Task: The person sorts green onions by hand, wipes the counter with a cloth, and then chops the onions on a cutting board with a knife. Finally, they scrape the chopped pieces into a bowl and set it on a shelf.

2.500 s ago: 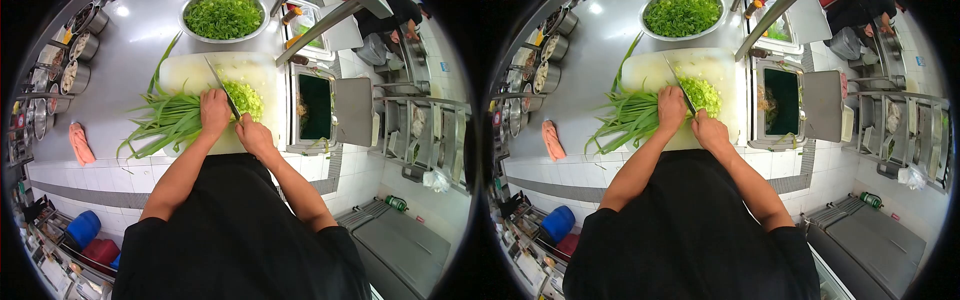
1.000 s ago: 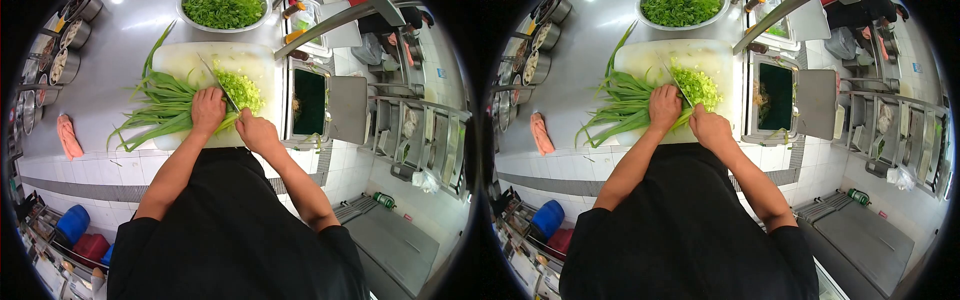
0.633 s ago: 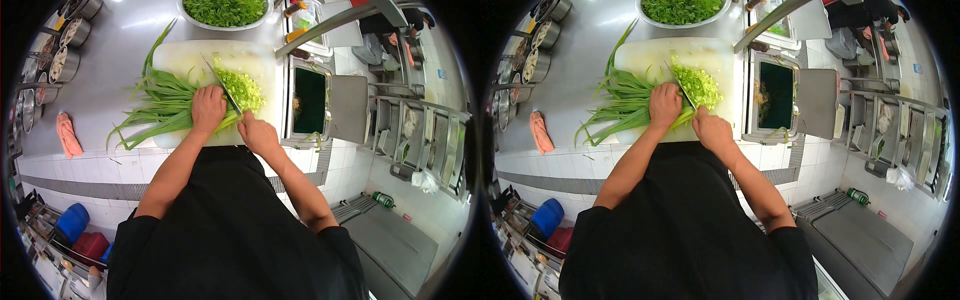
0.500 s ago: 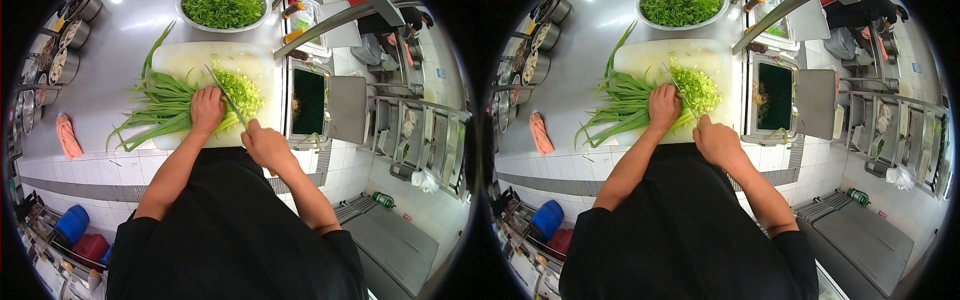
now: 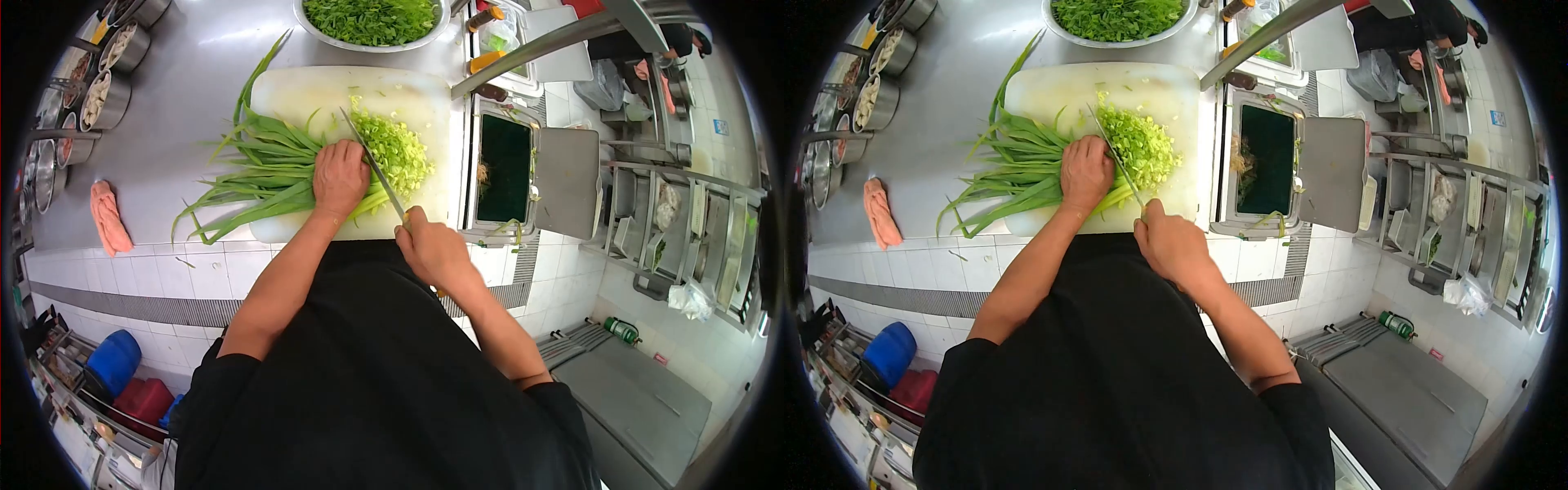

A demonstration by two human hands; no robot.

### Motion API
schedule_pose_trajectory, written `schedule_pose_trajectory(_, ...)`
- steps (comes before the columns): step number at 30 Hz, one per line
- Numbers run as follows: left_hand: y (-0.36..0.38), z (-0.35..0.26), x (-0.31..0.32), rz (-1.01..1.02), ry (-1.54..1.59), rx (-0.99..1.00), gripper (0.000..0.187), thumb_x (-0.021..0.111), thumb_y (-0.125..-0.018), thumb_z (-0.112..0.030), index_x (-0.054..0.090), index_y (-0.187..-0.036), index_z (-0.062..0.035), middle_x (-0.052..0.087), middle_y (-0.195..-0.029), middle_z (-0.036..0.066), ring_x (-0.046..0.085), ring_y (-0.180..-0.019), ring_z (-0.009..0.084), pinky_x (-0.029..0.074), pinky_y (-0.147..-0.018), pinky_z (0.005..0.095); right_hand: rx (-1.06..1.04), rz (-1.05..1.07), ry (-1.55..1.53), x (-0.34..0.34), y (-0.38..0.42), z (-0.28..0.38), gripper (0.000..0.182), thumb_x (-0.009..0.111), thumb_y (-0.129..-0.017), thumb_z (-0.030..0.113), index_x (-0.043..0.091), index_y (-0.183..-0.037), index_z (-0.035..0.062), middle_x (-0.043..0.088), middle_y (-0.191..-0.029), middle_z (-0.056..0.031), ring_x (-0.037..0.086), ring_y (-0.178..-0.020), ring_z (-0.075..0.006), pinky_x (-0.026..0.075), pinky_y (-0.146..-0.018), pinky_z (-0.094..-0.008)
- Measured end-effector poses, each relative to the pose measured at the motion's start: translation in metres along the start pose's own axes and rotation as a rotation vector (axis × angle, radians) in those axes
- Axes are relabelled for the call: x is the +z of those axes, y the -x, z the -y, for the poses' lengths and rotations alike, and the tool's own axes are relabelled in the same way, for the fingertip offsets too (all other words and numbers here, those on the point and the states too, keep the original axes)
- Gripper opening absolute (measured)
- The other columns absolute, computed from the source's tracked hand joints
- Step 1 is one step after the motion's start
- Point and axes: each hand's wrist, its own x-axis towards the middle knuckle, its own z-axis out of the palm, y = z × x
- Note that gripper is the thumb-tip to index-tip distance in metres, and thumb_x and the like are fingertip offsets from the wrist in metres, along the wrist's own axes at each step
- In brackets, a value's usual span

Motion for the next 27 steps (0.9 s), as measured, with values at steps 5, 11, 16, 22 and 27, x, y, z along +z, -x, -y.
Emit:
schedule_pose_trajectory(5, 0.004, 0.007, 0.003, -0.044, 0.025, 0.019, 0.015, 0.064, -0.080, -0.010, 0.056, -0.093, -0.0075, 0.058, -0.089, 0.013, 0.058, -0.086, 0.0361, 0.045, -0.082, 0.0473, -0.014, -0.175, -0.047, 0.063, -0.043, -0.018, 0.031, 0.055, -0.103, 0.031, 0.049, -0.108, 0.0008, 0.067, -0.070, -0.0259, 0.066, -0.067, -0.0480, 0.051, -0.064, -0.0588)
schedule_pose_trajectory(11, -0.008, 0.012, -0.025, 0.059, 0.060, -0.020, 0.017, 0.060, -0.089, -0.013, 0.063, -0.105, -0.0061, 0.067, -0.103, 0.015, 0.063, -0.101, 0.0367, 0.042, -0.109, 0.0489, 0.018, -0.160, -0.076, 0.058, -0.047, -0.019, 0.032, 0.054, -0.104, 0.032, 0.048, -0.110, 0.0011, 0.069, -0.074, -0.0251, 0.068, -0.072, -0.0476, 0.052, -0.068, -0.0578)
schedule_pose_trajectory(16, -0.028, 0.040, -0.070, 0.557, 0.037, 0.129, 0.074, 0.071, -0.089, -0.047, 0.053, -0.143, 0.0000, 0.062, -0.130, 0.021, 0.055, -0.128, 0.0362, 0.028, -0.122, 0.0540, 0.010, -0.164, -0.098, 0.059, -0.046, -0.022, 0.032, 0.054, -0.104, 0.033, 0.048, -0.112, 0.0020, 0.069, -0.075, -0.0251, 0.069, -0.074, -0.0472, 0.052, -0.069, -0.0575)
schedule_pose_trajectory(22, -0.011, -0.004, -0.071, 0.657, -0.340, 0.221, 0.113, 0.083, -0.070, -0.061, 0.039, -0.154, 0.0000, 0.049, -0.144, 0.023, 0.047, -0.136, 0.0405, 0.026, -0.124, 0.0509, 0.043, -0.163, -0.114, 0.061, -0.046, -0.022, 0.031, 0.054, -0.103, 0.033, 0.051, -0.111, 0.0037, 0.071, -0.078, -0.0237, 0.070, -0.077, -0.0448, 0.054, -0.071, -0.0567)
schedule_pose_trajectory(27, -0.002, -0.017, -0.068, 0.711, -0.347, 0.176, 0.091, 0.086, -0.068, -0.047, 0.052, -0.139, -0.0004, 0.057, -0.127, 0.020, 0.054, -0.124, 0.0371, 0.038, -0.114, 0.0491, 0.011, -0.181, -0.134, 0.061, -0.045, -0.024, 0.032, 0.054, -0.104, 0.033, 0.049, -0.113, 0.0028, 0.070, -0.077, -0.0242, 0.069, -0.075, -0.0463, 0.052, -0.069, -0.0573)
